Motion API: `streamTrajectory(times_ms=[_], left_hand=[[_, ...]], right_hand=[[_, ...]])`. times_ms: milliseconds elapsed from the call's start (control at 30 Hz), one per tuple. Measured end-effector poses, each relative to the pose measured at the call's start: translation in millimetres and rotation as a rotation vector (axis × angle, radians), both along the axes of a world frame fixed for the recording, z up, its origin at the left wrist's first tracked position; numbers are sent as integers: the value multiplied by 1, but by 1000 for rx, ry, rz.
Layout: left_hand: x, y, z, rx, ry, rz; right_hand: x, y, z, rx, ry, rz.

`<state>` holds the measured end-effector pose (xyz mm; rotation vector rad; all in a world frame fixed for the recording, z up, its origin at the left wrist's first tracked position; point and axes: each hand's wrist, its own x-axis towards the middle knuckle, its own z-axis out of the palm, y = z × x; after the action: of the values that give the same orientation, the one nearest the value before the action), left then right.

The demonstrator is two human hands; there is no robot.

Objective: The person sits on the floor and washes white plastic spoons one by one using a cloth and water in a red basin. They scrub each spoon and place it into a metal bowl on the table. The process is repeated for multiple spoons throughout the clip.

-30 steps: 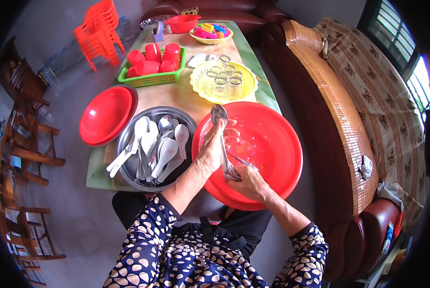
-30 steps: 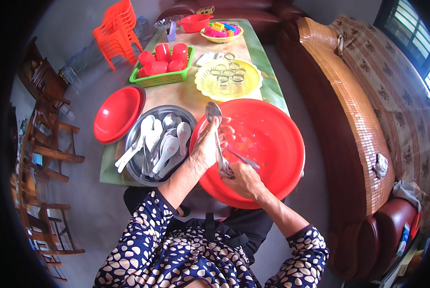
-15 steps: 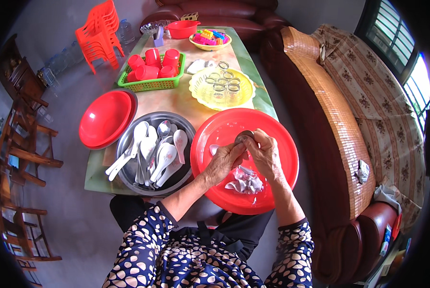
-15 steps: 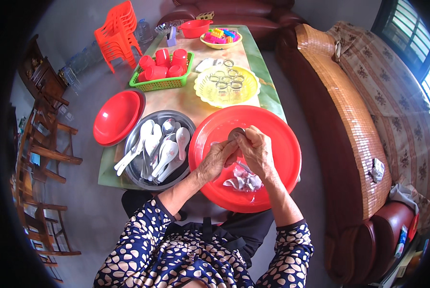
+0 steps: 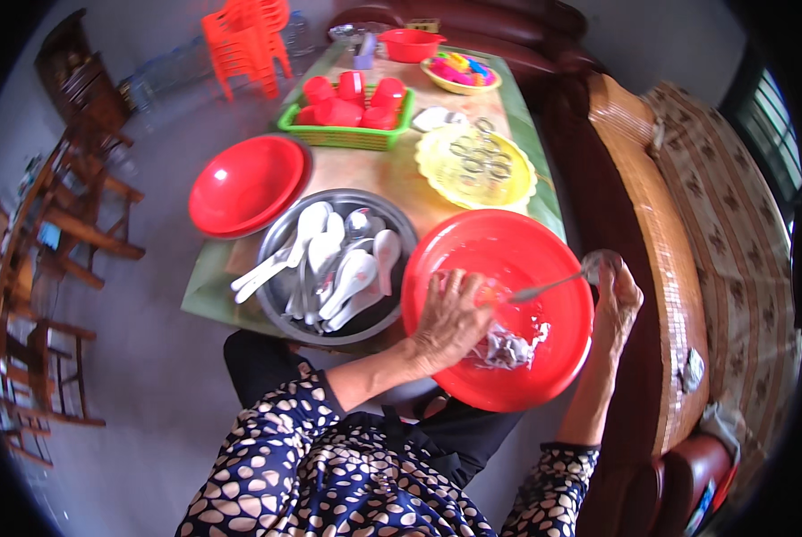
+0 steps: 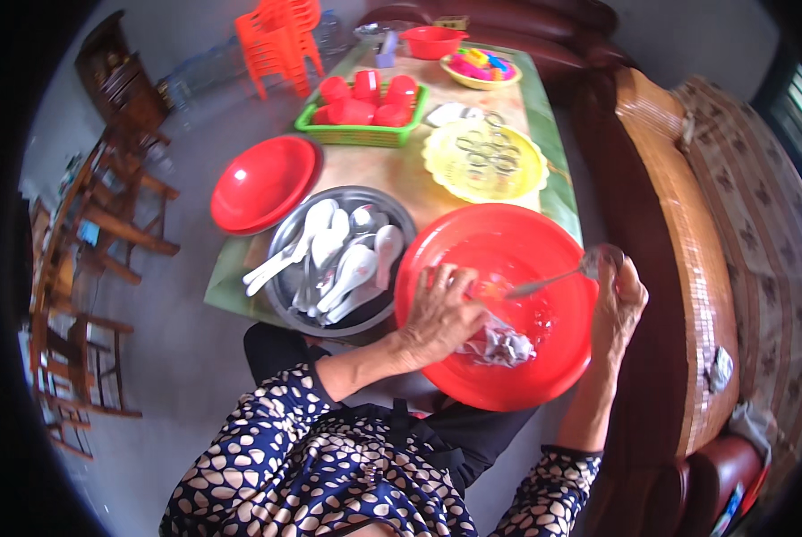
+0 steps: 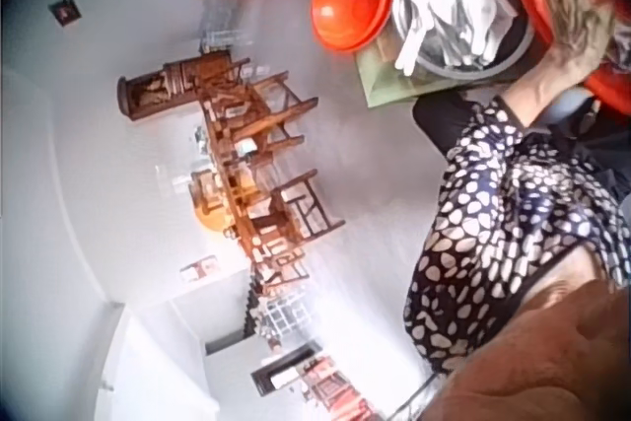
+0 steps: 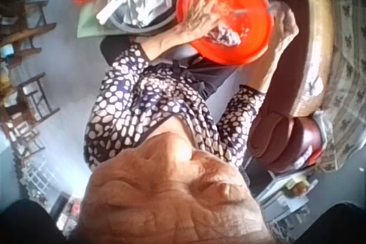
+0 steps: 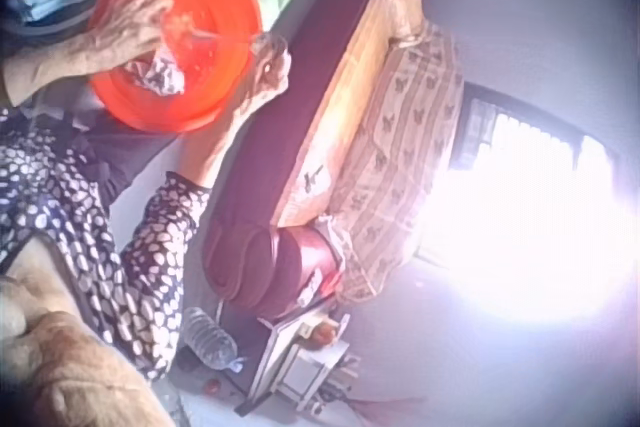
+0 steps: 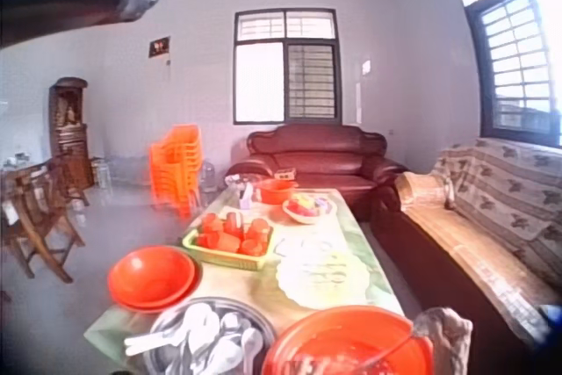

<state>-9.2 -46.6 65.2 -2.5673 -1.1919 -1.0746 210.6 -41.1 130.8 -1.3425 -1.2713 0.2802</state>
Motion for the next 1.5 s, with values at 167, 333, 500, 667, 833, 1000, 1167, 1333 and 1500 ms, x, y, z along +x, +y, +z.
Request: streamTrajectory(times_ms=[167, 333, 500, 667, 833, 1000, 1167, 1333, 1500], left_hand=[[-10, -6, 1, -571, -300, -18], [-22, -17, -5, -373, -426, -27], [-51, -20, 4, -596, -493, -238], [-95, -28, 26, -750, -559, -305], [-154, -39, 24, -561, -638, -22], [-199, -38, 19, -573, -570, 257], [-208, -27, 2, -551, -531, 303], [-202, -17, -16, -446, -469, 283], [-198, -13, -23, -471, -466, 305]], right_hand=[[-6, -1, -16, -59, -54, 87], [-26, -4, -14, -137, 60, 207], [-54, 8, -30, -162, 425, 417], [-100, 13, -13, -252, 385, 603], [-120, 15, -14, -385, 165, 512], [-115, 10, -32, -482, 122, 499], [-113, 7, -39, -528, 91, 453], [-122, 6, -36, -543, 119, 455], [-122, 7, -41, -545, 111, 458]])
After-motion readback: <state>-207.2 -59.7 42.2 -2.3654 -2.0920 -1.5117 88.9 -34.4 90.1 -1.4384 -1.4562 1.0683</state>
